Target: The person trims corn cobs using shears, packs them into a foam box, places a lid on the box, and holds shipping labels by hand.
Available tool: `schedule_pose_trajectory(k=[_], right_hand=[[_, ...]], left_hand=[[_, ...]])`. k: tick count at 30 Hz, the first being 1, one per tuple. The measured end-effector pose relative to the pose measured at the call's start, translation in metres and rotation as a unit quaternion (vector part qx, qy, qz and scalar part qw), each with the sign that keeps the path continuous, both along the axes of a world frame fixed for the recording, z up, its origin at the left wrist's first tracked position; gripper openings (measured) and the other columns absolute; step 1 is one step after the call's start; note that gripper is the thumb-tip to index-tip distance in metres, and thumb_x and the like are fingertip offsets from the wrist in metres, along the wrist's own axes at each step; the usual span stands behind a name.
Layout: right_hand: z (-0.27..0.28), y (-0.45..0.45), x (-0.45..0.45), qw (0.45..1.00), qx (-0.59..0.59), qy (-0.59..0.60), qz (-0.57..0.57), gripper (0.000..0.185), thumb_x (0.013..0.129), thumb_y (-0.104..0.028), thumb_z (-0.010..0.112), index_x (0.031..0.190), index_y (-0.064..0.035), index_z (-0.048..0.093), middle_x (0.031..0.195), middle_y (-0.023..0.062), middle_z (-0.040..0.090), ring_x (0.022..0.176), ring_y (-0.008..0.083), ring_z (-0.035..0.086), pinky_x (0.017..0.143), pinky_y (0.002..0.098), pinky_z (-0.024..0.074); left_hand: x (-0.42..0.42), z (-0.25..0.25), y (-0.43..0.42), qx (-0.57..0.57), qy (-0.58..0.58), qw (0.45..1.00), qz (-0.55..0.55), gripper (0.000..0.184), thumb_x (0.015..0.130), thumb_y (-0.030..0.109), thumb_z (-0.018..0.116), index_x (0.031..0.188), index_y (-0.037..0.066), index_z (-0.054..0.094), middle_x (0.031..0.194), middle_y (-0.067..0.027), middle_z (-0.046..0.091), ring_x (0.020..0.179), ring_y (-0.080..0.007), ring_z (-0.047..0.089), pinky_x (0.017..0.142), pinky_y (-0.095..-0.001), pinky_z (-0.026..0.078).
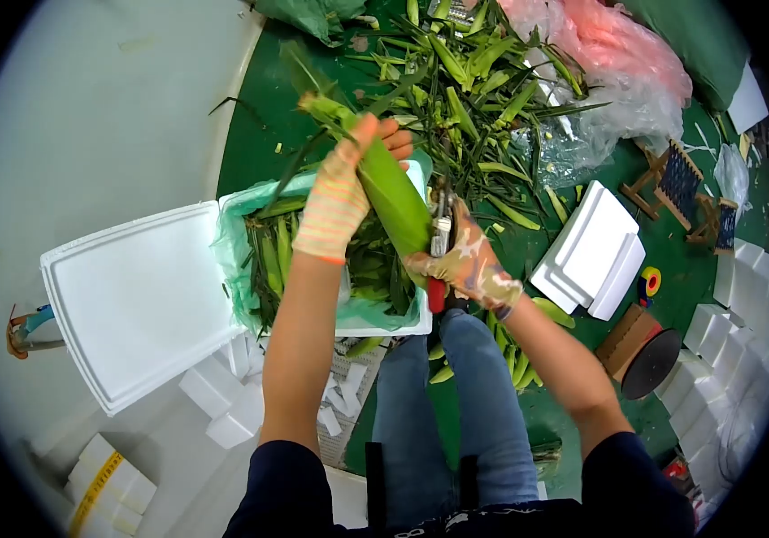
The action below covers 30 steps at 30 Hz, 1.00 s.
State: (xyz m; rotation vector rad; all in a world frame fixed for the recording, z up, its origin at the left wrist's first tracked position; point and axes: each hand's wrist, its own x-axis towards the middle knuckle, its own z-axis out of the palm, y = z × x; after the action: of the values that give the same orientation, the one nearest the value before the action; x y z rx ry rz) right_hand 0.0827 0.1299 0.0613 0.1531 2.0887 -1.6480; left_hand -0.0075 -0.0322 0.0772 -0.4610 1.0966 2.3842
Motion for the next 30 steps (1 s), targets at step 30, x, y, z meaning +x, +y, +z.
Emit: schedule_pose_trajectory(k=[30], right_hand=[[-0.045, 0.074, -0.069, 0.987, -0.154, 0.000, 0.047, 0.024, 0.078, -0.024, 0.068, 0.082, -0.0028, 0.059, 0.066, 0.0043, 0.055, 0.051, 0.0141, 0.053, 0.048, 0.0267, 0.0469]], left_hand=[[0.068, -0.034, -0.049, -0.433, 0.153, 0.844, -0.276, 0.065, 0.065, 0.027, 0.072, 0.116, -0.005, 0.049, 0.087, -0.0131, 0.064, 0.080, -0.0192, 0.063, 0.074, -0.0319, 0.050]])
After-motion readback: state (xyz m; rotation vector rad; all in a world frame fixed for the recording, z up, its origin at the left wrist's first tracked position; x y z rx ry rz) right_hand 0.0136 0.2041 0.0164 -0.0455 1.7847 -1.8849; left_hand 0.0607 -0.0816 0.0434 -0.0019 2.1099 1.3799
